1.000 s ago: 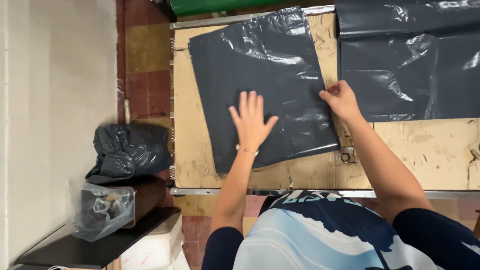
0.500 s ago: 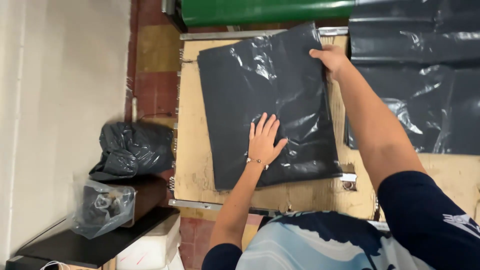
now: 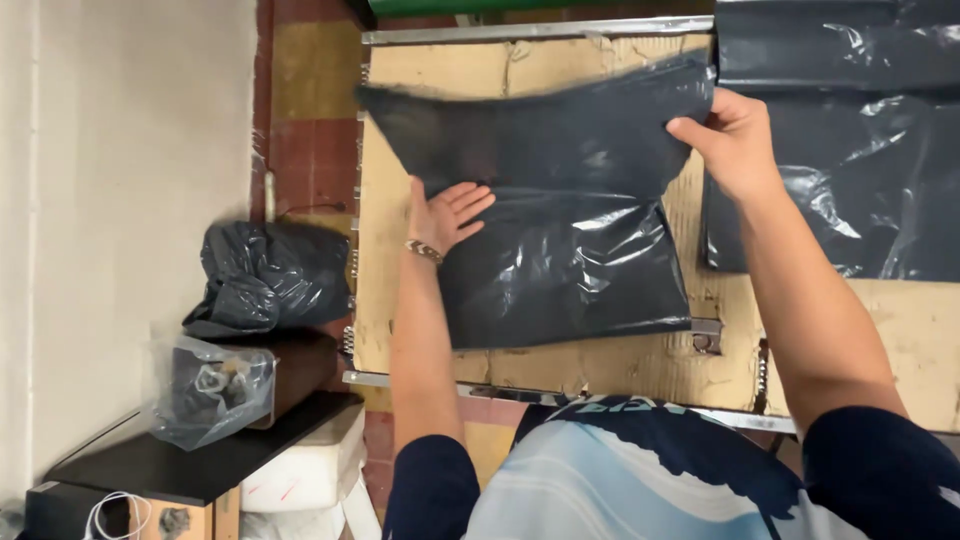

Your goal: Folding and stacking plastic bags from a production line into a crate

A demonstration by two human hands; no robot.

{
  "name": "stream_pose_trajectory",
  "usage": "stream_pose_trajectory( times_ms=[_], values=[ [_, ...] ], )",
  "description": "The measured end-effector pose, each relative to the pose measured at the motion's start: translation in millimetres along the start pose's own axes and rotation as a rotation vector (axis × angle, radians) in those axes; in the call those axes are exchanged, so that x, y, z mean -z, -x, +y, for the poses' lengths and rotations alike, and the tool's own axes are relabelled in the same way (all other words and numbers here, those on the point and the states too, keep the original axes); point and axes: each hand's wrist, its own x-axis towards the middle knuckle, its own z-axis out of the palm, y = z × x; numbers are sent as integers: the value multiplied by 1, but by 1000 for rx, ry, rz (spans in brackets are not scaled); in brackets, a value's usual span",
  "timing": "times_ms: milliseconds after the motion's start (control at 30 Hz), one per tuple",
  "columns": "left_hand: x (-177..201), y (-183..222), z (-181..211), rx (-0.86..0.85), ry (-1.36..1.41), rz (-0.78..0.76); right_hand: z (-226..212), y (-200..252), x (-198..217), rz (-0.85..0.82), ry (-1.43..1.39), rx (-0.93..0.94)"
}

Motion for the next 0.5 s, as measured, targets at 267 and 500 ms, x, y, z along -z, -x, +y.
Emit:
stream_pose_trajectory(
  times_ms=[267,500],
  values=[
    [23,-12,-15,-272,59,-37,-8,-89,-19,6,273,-80],
    [19,-72,-23,-407,330,451,121,-160,-30,83,724,-273]
  ],
)
